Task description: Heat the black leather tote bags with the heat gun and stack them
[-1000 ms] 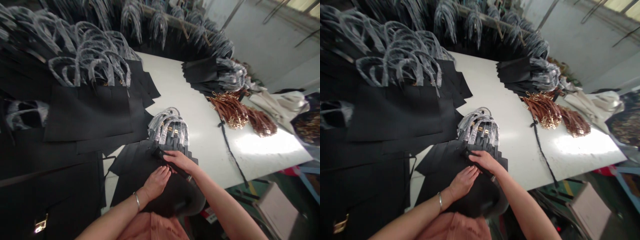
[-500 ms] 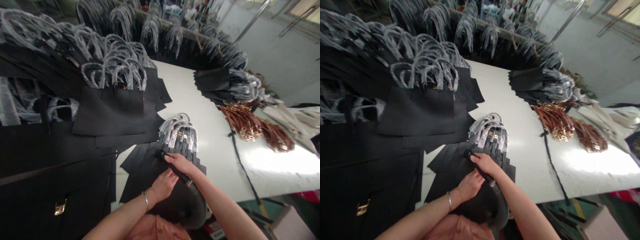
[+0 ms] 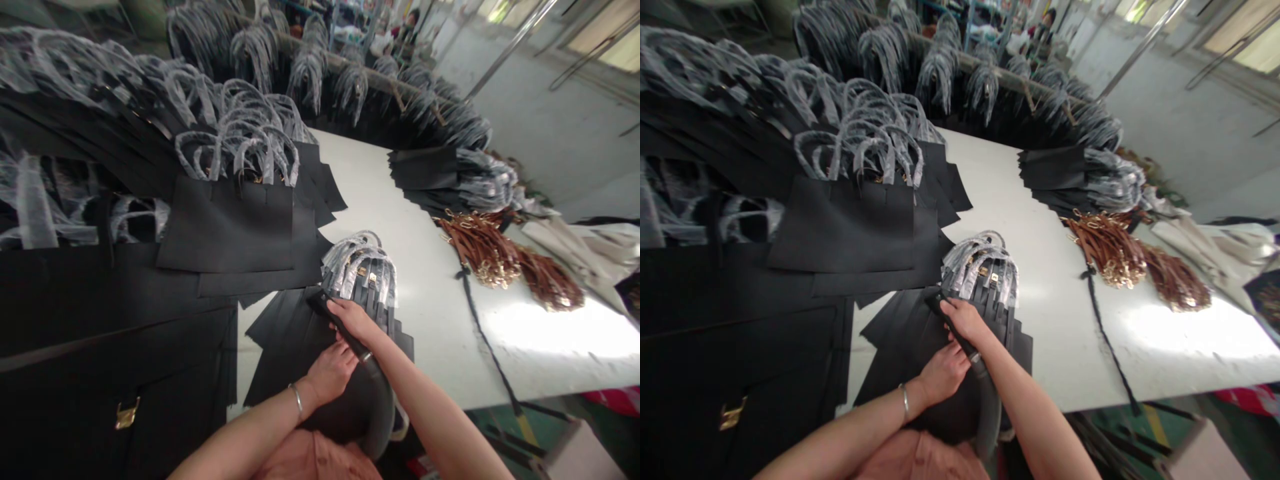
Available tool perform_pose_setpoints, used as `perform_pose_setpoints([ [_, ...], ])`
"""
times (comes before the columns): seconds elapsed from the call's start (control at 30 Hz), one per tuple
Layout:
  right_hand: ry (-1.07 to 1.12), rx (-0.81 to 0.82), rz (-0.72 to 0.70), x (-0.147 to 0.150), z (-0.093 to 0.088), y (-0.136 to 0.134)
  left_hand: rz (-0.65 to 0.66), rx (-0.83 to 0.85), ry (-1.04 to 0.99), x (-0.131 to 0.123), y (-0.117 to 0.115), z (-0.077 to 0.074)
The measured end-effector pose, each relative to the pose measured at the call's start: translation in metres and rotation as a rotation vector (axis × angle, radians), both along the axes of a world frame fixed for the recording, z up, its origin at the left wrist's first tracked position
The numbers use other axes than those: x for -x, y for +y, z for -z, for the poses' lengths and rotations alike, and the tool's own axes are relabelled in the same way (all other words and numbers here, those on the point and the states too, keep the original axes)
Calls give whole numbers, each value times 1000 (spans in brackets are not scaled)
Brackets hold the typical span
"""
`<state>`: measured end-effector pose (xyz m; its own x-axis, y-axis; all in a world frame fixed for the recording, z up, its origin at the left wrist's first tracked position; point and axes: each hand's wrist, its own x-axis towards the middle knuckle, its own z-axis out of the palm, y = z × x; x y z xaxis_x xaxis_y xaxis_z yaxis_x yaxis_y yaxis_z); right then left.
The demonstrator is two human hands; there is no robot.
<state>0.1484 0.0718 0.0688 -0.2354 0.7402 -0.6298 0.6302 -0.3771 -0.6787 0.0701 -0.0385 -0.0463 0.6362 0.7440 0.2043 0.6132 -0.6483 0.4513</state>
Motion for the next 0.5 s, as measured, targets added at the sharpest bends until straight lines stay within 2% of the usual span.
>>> perform_pose_setpoints([
  [0.1,26,-97,149,-4,-1,3,4,4,9,1,-1,0],
  [0.23,63,-101,332,-46,-12,-13,-20,-24,-35,3,-3,9],
  [0.37,100,5,386,-86,-16,-42,-8,-22,-35,4,-5,18],
  [0.43,144,55,375,-89,-13,-53,11,-39,-27,4,-4,18],
  [0.5,190,72,339,-78,-7,-56,29,-38,-27,3,-4,15],
])
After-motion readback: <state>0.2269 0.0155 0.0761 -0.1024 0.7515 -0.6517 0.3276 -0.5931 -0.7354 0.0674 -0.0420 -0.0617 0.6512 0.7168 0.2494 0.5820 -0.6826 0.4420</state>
